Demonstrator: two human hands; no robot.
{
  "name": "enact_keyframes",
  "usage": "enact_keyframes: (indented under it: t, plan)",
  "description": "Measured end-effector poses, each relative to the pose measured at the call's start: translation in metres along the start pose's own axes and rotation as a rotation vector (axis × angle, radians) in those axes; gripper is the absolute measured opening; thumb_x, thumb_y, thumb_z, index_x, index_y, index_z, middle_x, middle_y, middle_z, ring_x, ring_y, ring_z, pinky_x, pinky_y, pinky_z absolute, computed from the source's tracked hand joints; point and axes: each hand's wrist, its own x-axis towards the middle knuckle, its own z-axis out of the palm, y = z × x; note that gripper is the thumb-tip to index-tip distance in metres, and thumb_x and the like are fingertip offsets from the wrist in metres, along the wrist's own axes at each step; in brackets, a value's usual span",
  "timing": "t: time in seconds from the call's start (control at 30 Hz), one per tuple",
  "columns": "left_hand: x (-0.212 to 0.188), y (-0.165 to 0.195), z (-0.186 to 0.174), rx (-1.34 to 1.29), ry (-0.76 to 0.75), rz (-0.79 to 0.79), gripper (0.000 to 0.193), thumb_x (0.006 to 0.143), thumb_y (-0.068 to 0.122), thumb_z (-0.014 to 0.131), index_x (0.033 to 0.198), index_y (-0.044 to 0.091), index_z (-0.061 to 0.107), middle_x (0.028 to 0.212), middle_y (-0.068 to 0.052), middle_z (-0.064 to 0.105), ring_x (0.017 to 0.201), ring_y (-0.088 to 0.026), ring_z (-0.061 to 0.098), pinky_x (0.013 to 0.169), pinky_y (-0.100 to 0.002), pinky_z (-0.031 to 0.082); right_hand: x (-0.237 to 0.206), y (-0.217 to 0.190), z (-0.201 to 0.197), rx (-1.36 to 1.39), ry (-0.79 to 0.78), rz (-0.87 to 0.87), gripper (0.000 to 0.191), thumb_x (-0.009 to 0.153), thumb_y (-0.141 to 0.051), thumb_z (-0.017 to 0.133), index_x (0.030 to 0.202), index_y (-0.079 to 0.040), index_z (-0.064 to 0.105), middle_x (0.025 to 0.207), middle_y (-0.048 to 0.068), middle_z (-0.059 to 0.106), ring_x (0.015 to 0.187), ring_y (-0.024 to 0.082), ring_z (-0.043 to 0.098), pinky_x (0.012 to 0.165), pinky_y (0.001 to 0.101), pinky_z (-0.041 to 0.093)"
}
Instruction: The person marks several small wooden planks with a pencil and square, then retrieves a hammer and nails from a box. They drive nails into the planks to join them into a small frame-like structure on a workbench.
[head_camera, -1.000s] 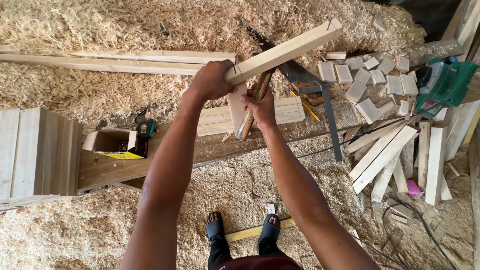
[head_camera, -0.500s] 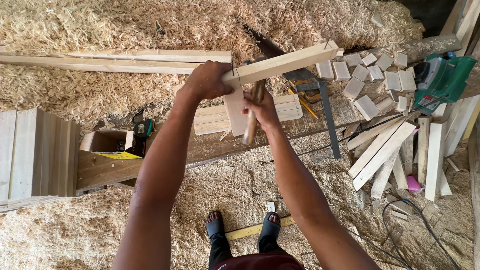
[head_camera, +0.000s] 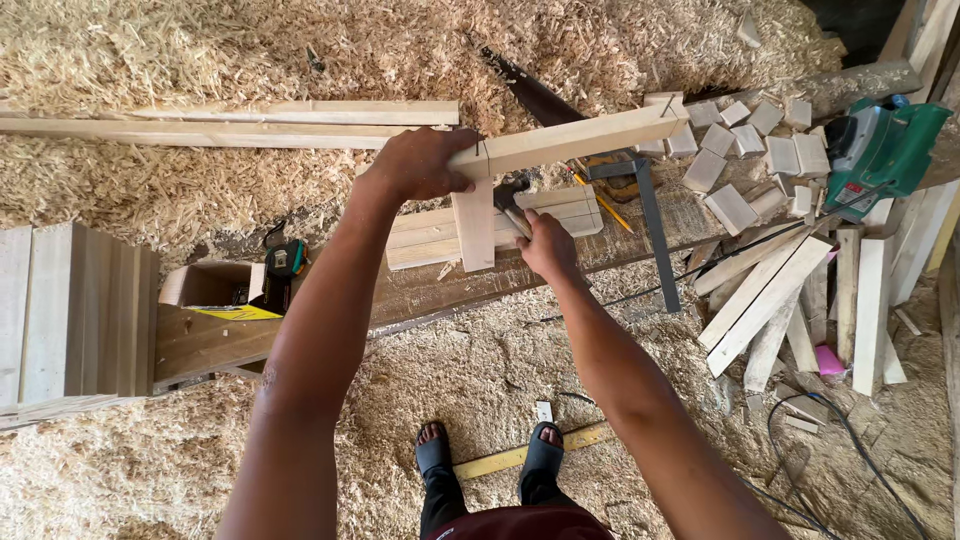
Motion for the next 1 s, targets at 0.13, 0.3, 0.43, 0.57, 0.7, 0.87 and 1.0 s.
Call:
enact_keyframes:
  t: [0.13, 0.3, 0.43, 0.57, 0.7, 0.87, 1.0]
  plan:
    - [0.003, -0.010, 0.006, -0.053, -0.012, 0.089, 0.060, 0.077, 0.029, 0.079, 0.133, 0.020, 0.061, 0.117, -0.013, 0.072, 0.111, -0.037, 0.066, 0.095, -0.051, 0.050, 0.000, 0.004, 0.003, -0.025, 0.010, -0.006, 0.057, 0.088, -0.031, 0.078, 0.139, -0.011, 0.060, 0.112, 0.017, 0.065, 0.105, 0.035, 0.065, 0.089, 0.0485, 0.054]
    - [0.009, -0.012, 0.009, 0.015, -0.015, 0.081, 0.048, 0.077, 0.032, 0.083, 0.116, 0.010, 0.066, 0.112, -0.018, 0.071, 0.110, -0.038, 0.066, 0.094, -0.049, 0.051, 0.007, -0.006, -0.008, 0.079, 0.279, -0.155, 0.052, 0.084, -0.032, 0.083, 0.127, -0.009, 0.067, 0.120, 0.017, 0.066, 0.115, 0.036, 0.060, 0.096, 0.0485, 0.053]
    - [0.006, 0.000, 0.000, -0.006, -0.095, 0.019, 0.044, 0.078, 0.033, 0.081, 0.114, 0.011, 0.067, 0.107, -0.016, 0.074, 0.105, -0.036, 0.069, 0.093, -0.049, 0.052, 0.016, -0.029, -0.022, 1.264, -0.019, -0.194, 0.061, 0.084, -0.041, 0.082, 0.128, -0.003, 0.062, 0.127, 0.015, 0.066, 0.120, 0.025, 0.062, 0.104, 0.0409, 0.054]
    - [0.001, 0.013, -0.006, -0.010, -0.102, -0.001, 0.047, 0.076, 0.030, 0.079, 0.118, 0.014, 0.066, 0.105, -0.015, 0.073, 0.101, -0.035, 0.069, 0.089, -0.050, 0.051, 0.022, -0.056, -0.018, 1.414, 0.013, -0.201, 0.045, 0.092, -0.037, 0.078, 0.115, 0.000, 0.068, 0.107, 0.011, 0.071, 0.104, 0.021, 0.063, 0.094, 0.0363, 0.054]
    - [0.001, 0.016, -0.004, -0.015, -0.064, -0.025, 0.044, 0.073, 0.030, 0.083, 0.110, 0.009, 0.072, 0.103, -0.017, 0.074, 0.099, -0.035, 0.071, 0.088, -0.048, 0.054, 0.025, -0.070, -0.008, 1.496, 0.094, -0.239, 0.030, 0.101, -0.027, 0.074, 0.112, 0.000, 0.067, 0.102, 0.006, 0.069, 0.096, 0.015, 0.059, 0.088, 0.0328, 0.048]
    - [-0.001, 0.011, 0.001, -0.063, -0.006, -0.043, 0.042, 0.071, 0.029, 0.084, 0.104, 0.006, 0.074, 0.100, -0.018, 0.074, 0.095, -0.035, 0.072, 0.086, -0.047, 0.055, 0.025, -0.072, -0.006, 1.581, 0.143, -0.291, 0.022, 0.099, -0.016, 0.072, 0.114, -0.001, 0.067, 0.104, 0.004, 0.070, 0.099, 0.012, 0.061, 0.091, 0.0302, 0.049]
    - [-0.004, 0.012, 0.001, -0.045, 0.035, 0.012, 0.040, 0.071, 0.030, 0.084, 0.101, 0.005, 0.075, 0.098, -0.018, 0.075, 0.093, -0.036, 0.072, 0.085, -0.047, 0.055, 0.026, -0.074, -0.009, 1.593, 0.148, -0.294, 0.019, 0.100, -0.013, 0.072, 0.114, 0.000, 0.068, 0.104, 0.005, 0.071, 0.098, 0.012, 0.062, 0.091, 0.0297, 0.049]
